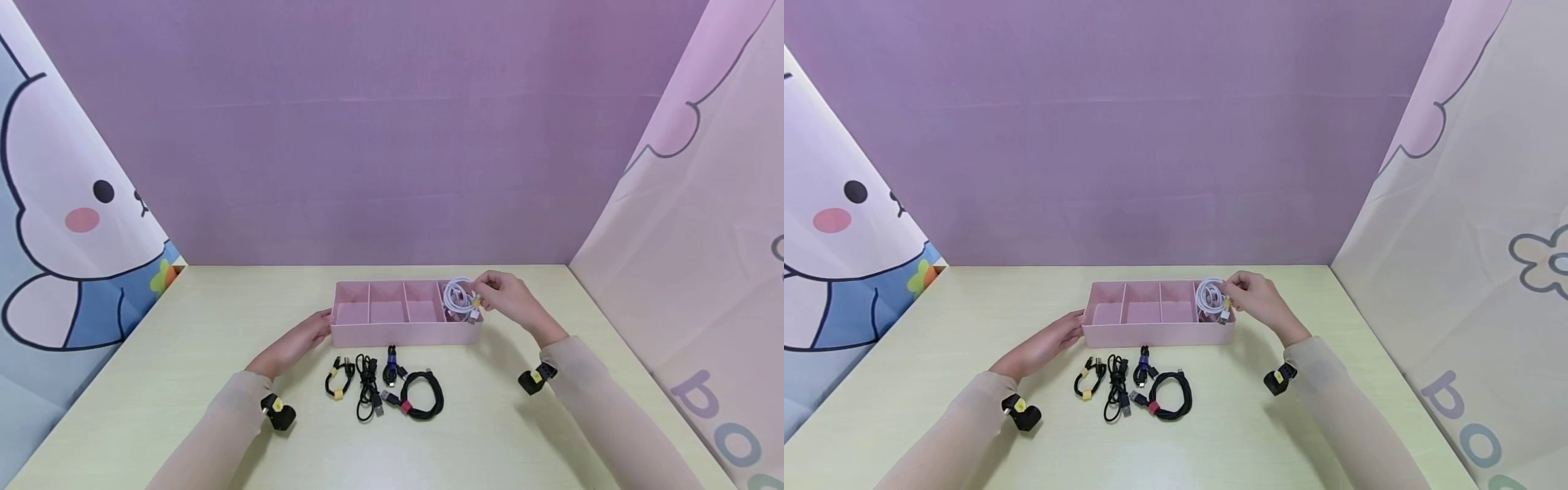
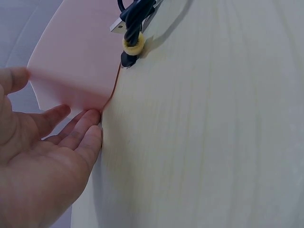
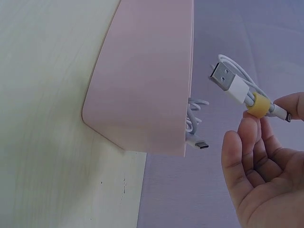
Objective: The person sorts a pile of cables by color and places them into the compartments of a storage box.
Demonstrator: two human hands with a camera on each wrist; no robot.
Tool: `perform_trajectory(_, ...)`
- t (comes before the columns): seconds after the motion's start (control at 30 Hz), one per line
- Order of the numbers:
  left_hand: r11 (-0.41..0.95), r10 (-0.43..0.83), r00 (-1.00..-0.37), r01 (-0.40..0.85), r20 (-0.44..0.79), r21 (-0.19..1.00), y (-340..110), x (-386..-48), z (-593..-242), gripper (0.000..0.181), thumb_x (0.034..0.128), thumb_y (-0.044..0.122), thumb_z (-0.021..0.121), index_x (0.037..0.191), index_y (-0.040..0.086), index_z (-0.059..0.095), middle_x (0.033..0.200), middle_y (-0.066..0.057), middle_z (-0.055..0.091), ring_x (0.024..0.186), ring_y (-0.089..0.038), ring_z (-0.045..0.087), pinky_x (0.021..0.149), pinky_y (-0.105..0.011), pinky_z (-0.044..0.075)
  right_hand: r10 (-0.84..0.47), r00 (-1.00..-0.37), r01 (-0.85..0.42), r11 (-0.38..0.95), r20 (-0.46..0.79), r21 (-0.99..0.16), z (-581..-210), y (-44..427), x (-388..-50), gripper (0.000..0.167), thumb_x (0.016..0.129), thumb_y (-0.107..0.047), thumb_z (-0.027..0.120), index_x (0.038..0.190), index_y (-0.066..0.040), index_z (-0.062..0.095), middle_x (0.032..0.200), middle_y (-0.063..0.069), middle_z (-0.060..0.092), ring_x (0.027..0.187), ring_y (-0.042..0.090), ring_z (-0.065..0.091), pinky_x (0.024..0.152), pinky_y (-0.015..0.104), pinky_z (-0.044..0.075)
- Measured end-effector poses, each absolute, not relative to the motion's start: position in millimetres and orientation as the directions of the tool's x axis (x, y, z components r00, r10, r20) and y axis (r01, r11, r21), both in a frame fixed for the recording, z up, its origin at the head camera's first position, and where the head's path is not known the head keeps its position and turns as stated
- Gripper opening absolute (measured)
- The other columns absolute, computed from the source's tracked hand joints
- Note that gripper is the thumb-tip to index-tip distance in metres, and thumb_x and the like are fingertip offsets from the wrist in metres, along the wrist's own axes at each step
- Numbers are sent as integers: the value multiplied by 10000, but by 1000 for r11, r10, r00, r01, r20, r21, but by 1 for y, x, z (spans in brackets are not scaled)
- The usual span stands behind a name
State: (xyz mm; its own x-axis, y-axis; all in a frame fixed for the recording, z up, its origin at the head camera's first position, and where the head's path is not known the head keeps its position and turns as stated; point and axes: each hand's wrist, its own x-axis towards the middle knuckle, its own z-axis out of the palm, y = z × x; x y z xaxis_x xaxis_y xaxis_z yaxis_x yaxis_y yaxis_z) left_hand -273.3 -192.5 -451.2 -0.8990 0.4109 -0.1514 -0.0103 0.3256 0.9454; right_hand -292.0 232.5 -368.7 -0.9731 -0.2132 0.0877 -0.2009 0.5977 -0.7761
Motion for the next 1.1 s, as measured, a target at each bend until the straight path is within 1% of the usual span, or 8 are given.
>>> perform_trajectory(0.07, 328, 415, -898, -5, -149, 945, -192, -273, -451, 789, 1048, 588, 341, 1603, 57, 160, 1632, -139, 236, 1470, -314, 282, 1206, -404, 232, -206, -975, -197, 604, 87, -772, -369, 233, -293, 351, 1016, -295, 549, 1134, 20, 649, 875, 90, 650, 801, 232, 634, 748, 348, 568)
perform_trajectory(0.13, 331, 412, -899, -6, -150, 944, -192, -273, -451, 791, 1046, 594, 339, 1603, 60, 163, 1631, -133, 242, 1467, -309, 291, 1203, -399, 240, -199, -976, -193, 606, 87, -772, -369, 233, -294, 340, 1017, -300, 548, 1129, 4, 651, 879, 89, 652, 810, 246, 638, 740, 332, 562)
perform_trajectory(0.33, 327, 413, -899, -5, -148, 945, -193, -273, -451, 790, 1042, 599, 344, 1604, 71, 168, 1629, -129, 247, 1468, -305, 290, 1206, -401, 234, -185, -978, -189, 596, 96, -781, -371, 232, -297, 300, 1014, -290, 544, 1102, -29, 661, 879, 90, 660, 863, 338, 652, 735, 330, 572)
perform_trajectory(0.43, 324, 416, -898, 0, -143, 946, -194, -273, -451, 787, 1044, 596, 339, 1604, 70, 168, 1629, -137, 245, 1470, -313, 284, 1207, -413, 228, -180, -978, -190, 592, 101, -783, -373, 231, -298, 285, 1009, -274, 544, 1091, -28, 662, 868, 90, 658, 867, 354, 650, 737, 333, 573)
perform_trajectory(0.73, 318, 414, -899, -6, -144, 948, -194, -272, -451, 780, 1047, 587, 344, 1602, 67, 173, 1631, -128, 242, 1469, -307, 286, 1206, -401, 233, -161, -980, -189, 612, 113, -768, -376, 227, -299, 332, 984, -258, 536, 1125, 17, 658, 854, 87, 657, 852, 331, 647, 740, 347, 556)
perform_trajectory(0.9, 323, 411, -900, -6, -146, 946, -194, -272, -451, 788, 1042, 599, 345, 1604, 73, 172, 1628, -128, 251, 1467, -302, 292, 1205, -403, 235, -154, -981, -190, 617, 120, -764, -377, 224, -300, 323, 986, -279, 547, 1105, -5, 668, 865, 78, 661, 821, 269, 641, 733, 331, 540)
perform_trajectory(1.1, 329, 409, -901, -2, -145, 944, -194, -273, -451, 804, 1034, 617, 342, 1605, 78, 170, 1628, -133, 250, 1466, -306, 295, 1205, -413, 236, -150, -979, -199, 615, 135, -763, -378, 220, -299, 291, 995, -310, 574, 1060, -43, 671, 893, 75, 667, 813, 232, 640, 741, 330, 543)
